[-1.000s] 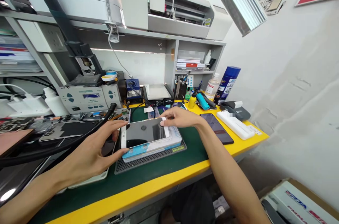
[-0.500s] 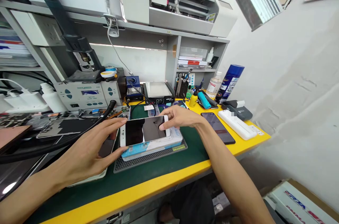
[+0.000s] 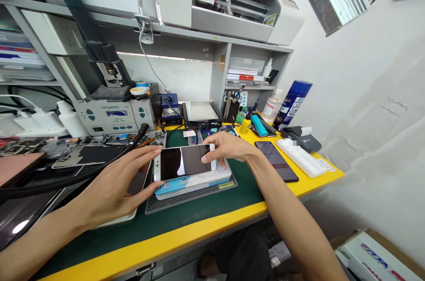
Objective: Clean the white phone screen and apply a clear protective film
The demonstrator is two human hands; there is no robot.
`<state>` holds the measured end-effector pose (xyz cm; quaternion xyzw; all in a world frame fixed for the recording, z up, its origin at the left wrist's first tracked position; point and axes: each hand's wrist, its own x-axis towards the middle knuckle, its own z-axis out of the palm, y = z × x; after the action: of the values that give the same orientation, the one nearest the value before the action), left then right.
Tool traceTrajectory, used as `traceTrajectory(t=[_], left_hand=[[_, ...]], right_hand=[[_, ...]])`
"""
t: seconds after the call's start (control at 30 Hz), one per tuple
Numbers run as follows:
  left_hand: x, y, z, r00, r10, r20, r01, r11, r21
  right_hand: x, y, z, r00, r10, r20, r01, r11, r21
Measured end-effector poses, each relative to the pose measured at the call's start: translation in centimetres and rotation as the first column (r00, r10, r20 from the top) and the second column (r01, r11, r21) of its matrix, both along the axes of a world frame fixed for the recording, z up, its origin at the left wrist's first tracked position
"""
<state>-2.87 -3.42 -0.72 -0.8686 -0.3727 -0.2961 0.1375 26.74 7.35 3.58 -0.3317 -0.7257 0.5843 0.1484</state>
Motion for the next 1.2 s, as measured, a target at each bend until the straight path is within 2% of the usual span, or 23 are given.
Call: traceTrajectory(t=[0.23, 0.57, 0.67, 0.77, 0.83, 0.93, 1.07, 1.2], left_hand=[[-0.1, 0.1, 0.0, 1.000, 0.013, -0.016, -0.013, 0.999, 0.051], [-0.1, 0.5, -0.3, 1.000, 0.022, -0.020, -0.022, 0.999, 0.040], [0.3, 0.4, 0.0, 0.998, 0.043, 0.043, -0.041, 0.998, -0.042], [0.6, 0.1, 0.4, 0.981, 0.131, 0.144, -0.098, 0.972, -0.215], [0.7, -0.1, 0.5, 0.953, 0.207, 0.222, -0.116, 0.924, -0.364], [0.8, -0.1, 0.5, 0.898, 0.284, 0.337, -0.064, 0.841, -0.536], [1.1, 0.3, 0.5, 0.834, 0.314, 0.454, 0.017, 0.808, -0.589], [1.3, 0.7, 0.5, 0.824, 0.303, 0.478, 0.021, 0.828, -0.560]], right_hand=[[-0.2, -0.1, -0.1, 0.998, -0.064, -0.016, 0.064, 0.998, 0.002], [0.1, -0.9, 1.1, 0.990, -0.094, 0.102, 0.073, 0.978, 0.195], [0.0, -1.1, 1.3, 0.990, -0.101, 0.102, 0.077, 0.973, 0.218], [-0.1, -1.2, 1.3, 0.989, -0.112, 0.099, 0.086, 0.968, 0.236], [-0.1, -1.2, 1.2, 0.986, -0.132, 0.107, 0.101, 0.962, 0.253], [0.0, -1.1, 1.0, 0.982, -0.157, 0.105, 0.122, 0.951, 0.284], [0.0, -0.9, 0.9, 0.986, -0.151, 0.076, 0.118, 0.937, 0.329], [-0.1, -1.1, 1.1, 0.986, -0.141, 0.093, 0.097, 0.923, 0.372]])
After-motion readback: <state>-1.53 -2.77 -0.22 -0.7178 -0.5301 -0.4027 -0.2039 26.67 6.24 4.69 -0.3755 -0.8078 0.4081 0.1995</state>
